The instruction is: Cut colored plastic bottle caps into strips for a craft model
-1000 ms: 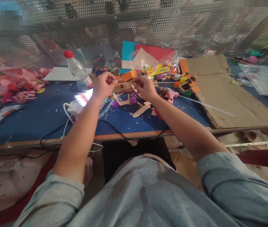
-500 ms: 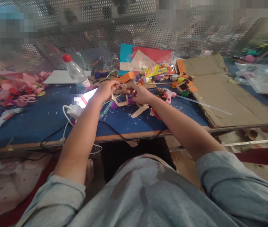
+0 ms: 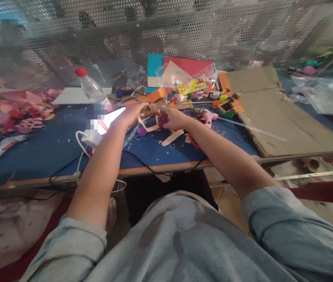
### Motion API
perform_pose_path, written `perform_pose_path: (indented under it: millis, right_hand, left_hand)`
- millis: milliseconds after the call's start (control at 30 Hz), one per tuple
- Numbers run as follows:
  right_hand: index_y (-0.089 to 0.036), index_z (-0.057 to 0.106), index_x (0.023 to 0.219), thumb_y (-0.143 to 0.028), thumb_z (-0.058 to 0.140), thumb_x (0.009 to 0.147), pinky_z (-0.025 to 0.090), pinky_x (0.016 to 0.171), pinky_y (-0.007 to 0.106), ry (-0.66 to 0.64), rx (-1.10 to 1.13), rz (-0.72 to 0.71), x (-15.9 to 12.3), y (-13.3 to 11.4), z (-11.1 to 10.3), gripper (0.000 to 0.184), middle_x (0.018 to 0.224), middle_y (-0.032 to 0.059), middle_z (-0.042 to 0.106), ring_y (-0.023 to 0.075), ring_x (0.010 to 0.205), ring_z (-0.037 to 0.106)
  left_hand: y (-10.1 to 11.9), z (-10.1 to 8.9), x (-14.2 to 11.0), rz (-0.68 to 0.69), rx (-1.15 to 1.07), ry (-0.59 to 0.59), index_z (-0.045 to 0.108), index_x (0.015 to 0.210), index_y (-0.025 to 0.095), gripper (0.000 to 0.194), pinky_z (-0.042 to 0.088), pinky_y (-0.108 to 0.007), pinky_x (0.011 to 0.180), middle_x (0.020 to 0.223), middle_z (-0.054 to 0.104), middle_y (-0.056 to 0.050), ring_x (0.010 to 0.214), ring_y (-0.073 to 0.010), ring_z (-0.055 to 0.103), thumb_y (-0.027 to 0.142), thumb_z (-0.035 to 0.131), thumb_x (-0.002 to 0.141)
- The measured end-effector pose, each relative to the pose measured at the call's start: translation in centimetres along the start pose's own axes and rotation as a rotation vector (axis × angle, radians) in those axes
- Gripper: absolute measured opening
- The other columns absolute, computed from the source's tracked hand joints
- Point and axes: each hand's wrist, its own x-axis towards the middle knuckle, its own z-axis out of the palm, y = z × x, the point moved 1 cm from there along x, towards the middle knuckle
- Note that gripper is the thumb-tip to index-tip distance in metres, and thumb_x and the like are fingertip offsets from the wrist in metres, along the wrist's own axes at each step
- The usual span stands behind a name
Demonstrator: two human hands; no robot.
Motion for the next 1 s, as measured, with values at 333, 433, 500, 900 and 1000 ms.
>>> perform_pose_path:
  millis: [333,433,500,900,1000]
  right_hand:
    - [-0.017,0.070,0.151,-0.015,0.067,0.066,0.058,0.094,0.039,0.031,0.048,-0.022,0.3,1.0,-0.2,0.085,0.113,0.0084,0.082,0.0241,0.094,0.068]
    - [-0.019,0.071,0.148,-0.013,0.065,0.064,0.058,0.094,0.040,0.045,0.072,-0.035,0.5,1.2,0.0,0.084,0.108,0.0059,0.081,0.0240,0.092,0.066]
    - [-0.020,0.072,0.148,-0.012,0.064,0.065,0.058,0.095,0.041,0.052,0.071,-0.037,0.6,1.3,0.1,0.085,0.107,0.0048,0.079,0.0238,0.092,0.066]
    - [-0.016,0.073,0.143,-0.023,0.068,0.071,0.056,0.090,0.037,0.011,0.191,-0.112,0.6,1.6,0.5,0.073,0.119,0.0083,0.083,0.0211,0.091,0.069]
    - [-0.016,0.074,0.138,-0.035,0.080,0.078,0.055,0.091,0.038,0.030,0.141,-0.094,0.6,1.4,0.6,0.063,0.114,0.0082,0.082,0.0236,0.097,0.072]
  left_hand:
    - [0.9,0.0,0.1,-0.025,0.153,-0.104,0.042,0.188,0.032,0.079,0.031,-0.058,0.153,0.201,0.028,-0.011,0.186,-0.0349,0.037,0.018,0.057,0.111]
    - [1.2,0.4,0.1,-0.042,0.143,-0.091,0.044,0.187,0.032,0.080,0.036,-0.056,0.150,0.202,0.027,-0.011,0.185,-0.0350,0.040,0.015,0.055,0.110]
    - [1.4,0.7,0.1,-0.044,0.139,-0.062,0.049,0.184,0.032,0.079,0.040,-0.052,0.148,0.199,0.036,-0.010,0.181,-0.0328,0.047,0.014,0.056,0.108]
    - [3.0,0.3,0.0,-0.035,0.185,0.110,0.080,0.130,0.025,0.032,0.058,-0.050,0.120,0.146,0.083,-0.016,0.138,-0.0378,0.076,0.022,0.069,0.100]
    - [3.4,0.0,-0.2,-0.058,0.200,0.137,0.079,0.121,0.025,0.022,0.060,-0.050,0.110,0.136,0.085,-0.016,0.128,-0.0384,0.078,0.026,0.070,0.101]
